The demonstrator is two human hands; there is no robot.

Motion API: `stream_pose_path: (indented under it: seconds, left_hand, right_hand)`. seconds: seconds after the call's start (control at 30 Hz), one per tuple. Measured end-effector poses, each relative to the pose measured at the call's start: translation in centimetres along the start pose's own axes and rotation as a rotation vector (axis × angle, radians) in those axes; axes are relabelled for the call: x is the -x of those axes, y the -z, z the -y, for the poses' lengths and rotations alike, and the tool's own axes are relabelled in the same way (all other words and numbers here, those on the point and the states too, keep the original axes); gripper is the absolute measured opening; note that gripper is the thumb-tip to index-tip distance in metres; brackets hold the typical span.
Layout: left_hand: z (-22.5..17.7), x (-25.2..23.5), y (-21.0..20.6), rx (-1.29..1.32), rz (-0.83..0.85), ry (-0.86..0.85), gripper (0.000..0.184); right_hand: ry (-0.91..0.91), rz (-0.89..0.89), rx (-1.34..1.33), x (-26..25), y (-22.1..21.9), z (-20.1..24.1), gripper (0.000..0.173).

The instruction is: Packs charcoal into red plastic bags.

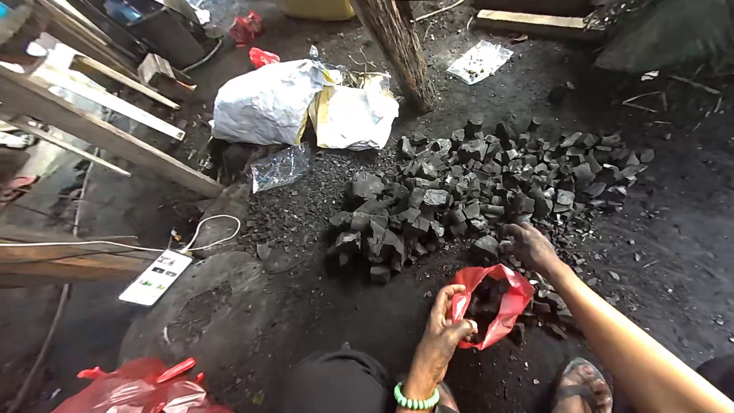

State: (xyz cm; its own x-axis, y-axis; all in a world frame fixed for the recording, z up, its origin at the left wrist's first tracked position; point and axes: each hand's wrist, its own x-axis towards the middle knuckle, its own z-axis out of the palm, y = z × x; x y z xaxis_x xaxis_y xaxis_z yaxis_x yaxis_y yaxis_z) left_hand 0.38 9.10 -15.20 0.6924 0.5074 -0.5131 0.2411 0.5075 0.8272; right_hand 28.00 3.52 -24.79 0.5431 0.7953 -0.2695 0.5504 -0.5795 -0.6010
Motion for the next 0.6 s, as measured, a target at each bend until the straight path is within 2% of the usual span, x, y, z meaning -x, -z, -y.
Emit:
stream_pose_path:
  seconds: [0.07,0.1,0.13,0.27,0.43,0.6]
  left_hand:
    - [0.1,0.0,0.2,-0.005,0.008,0.006,0.062]
    - [0.1,-0.1,0.3,-0.008,0.009,0.009,0.063]
    - [0.1,-0.1,0.3,-0.011,0.009,0.015,0.063]
    - [0.1,-0.1,0.3,-0.03,0.02,0.031,0.063]
    - [0.3,0.0,0.2,-0.057,0.039,0.04,0.062]
    - [0.3,0.1,0.2,-0.128,0.024,0.091,0.057]
  right_hand:
    - [-0.098,0.157,0.264,-1.4,-1.5,-1.6,0.075]
    - [-0.143,0.233,0.341,-1.5,-2.3,-2.1,0.085]
    - [-0.17,0.263,0.379,-1.2,-3.0,-2.4,0.086]
    - [-0.134,0.125,0.354,2.0,-4.6,-3.7,0.058]
    - [-0.057,0.124,0.435,3.3,-4.6,-5.7,0.055]
    - [-0.042,0.114,0.428,3.8,-4.2,-5.4,0.036]
